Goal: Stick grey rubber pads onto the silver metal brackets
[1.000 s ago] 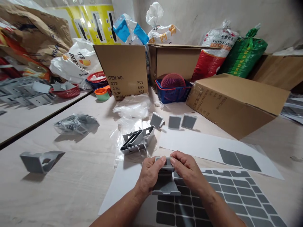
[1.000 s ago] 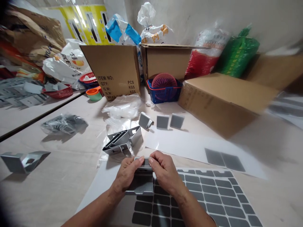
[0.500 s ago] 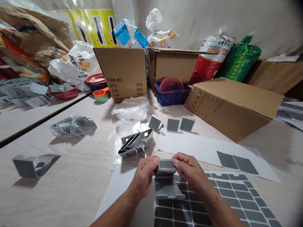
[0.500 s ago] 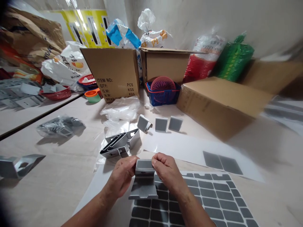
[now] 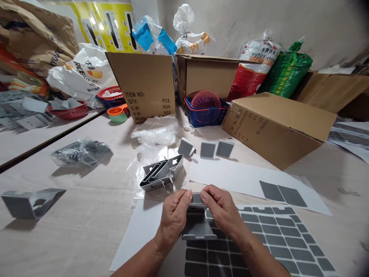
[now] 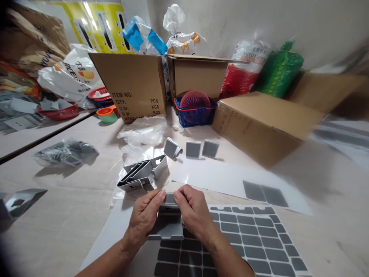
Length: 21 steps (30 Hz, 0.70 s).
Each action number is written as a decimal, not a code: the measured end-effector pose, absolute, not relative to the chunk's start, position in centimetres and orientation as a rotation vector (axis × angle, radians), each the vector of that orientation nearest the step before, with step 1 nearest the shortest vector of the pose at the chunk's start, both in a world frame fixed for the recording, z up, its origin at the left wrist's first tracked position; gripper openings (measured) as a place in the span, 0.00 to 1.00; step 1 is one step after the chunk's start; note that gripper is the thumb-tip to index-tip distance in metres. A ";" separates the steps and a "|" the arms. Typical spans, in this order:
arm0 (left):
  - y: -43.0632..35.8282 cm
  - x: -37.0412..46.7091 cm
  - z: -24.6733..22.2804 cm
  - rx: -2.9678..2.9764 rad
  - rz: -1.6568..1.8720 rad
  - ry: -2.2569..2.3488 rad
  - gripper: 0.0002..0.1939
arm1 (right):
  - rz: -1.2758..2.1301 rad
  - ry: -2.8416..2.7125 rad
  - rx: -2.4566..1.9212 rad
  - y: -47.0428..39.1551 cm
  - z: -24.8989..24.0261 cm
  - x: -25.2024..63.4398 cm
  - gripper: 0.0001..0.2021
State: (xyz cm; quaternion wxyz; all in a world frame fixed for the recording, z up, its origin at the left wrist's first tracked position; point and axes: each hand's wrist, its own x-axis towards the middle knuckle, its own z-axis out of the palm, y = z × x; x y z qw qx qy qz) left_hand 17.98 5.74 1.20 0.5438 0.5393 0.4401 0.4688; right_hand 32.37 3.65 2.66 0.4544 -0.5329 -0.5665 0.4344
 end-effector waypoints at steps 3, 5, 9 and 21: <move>6.2 17.9 1.1 1.069 1.121 0.987 0.14 | 1.285 -1.289 -1.211 3.8 2.4 32.6 0.13; 6.5 17.8 1.0 0.877 1.171 0.940 0.12 | 1.413 -1.226 -1.140 3.8 2.4 32.7 0.13; 6.9 17.7 1.2 0.676 1.243 0.892 0.10 | 1.471 -1.186 -1.102 3.8 2.4 32.7 0.13; 7.0 17.1 1.7 0.609 1.105 0.653 0.16 | 1.306 -1.274 -1.179 3.7 2.6 32.8 0.08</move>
